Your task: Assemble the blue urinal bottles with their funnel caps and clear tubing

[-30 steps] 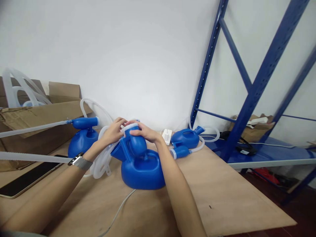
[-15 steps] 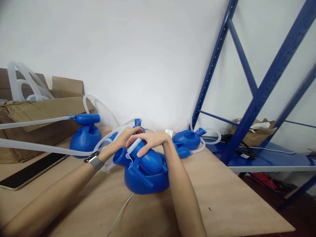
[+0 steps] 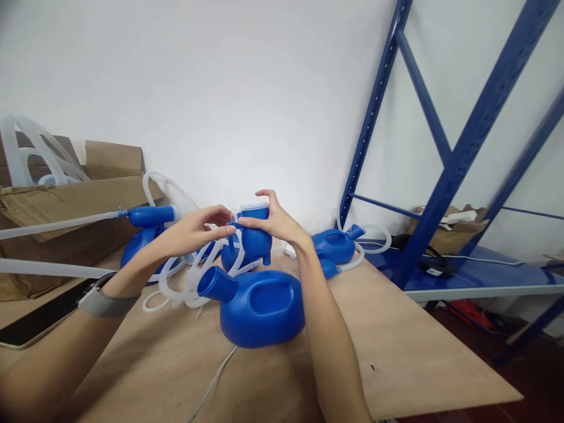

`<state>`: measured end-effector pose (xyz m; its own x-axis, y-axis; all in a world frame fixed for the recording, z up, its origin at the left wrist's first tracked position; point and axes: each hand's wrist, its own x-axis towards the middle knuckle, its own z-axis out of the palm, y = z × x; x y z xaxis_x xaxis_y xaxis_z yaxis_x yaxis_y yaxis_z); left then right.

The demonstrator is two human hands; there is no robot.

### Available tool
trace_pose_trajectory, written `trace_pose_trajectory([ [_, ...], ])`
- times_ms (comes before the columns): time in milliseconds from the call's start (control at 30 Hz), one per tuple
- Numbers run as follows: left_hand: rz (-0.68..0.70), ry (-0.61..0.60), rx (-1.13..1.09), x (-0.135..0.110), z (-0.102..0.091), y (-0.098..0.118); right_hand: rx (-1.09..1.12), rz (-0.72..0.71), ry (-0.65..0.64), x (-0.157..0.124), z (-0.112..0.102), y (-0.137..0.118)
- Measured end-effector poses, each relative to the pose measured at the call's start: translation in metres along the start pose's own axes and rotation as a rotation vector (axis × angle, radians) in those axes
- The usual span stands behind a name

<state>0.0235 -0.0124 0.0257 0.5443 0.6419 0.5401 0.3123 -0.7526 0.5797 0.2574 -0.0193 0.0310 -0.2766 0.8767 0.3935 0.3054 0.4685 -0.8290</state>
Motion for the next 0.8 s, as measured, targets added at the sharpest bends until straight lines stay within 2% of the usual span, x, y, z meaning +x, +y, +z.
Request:
trace_pose_trajectory([
  [133, 0.099, 0.157, 0.088, 0.001, 0.006, -0.004, -0.029, -0.138, 0.119, 0.004, 0.011, -0.003],
  [267, 0.236, 0.297, 0.376, 0.006, 0.012, -0.019, -0.105, -0.165, 0.205, 0.008, 0.021, -0.003],
  [400, 0.164, 0.404, 0.474, 0.009, 0.010, -0.029, -0.170, -0.145, 0.152, 0.008, 0.026, -0.005],
  [467, 0.133, 0.359, 0.521, 0.008, 0.004, -0.030, -0.229, -0.137, 0.169, 0.007, 0.025, -0.005],
  [567, 0.110, 0.237, 0.634, 0.005, -0.007, -0.030, -0.368, -0.116, 0.250, 0.007, 0.023, -0.003],
  [633, 0.125, 0.200, 0.664, 0.001, -0.010, -0.030, -0.433, -0.096, 0.308, 0.009, 0.022, -0.001],
  [733, 0.219, 0.135, 0.608, -0.004, -0.009, -0.030, -0.403, -0.101, 0.341, 0.013, 0.025, 0.001],
  [800, 0.246, 0.115, 0.571, -0.004, -0.004, -0.031, -0.331, -0.125, 0.317, 0.015, 0.029, 0.001],
])
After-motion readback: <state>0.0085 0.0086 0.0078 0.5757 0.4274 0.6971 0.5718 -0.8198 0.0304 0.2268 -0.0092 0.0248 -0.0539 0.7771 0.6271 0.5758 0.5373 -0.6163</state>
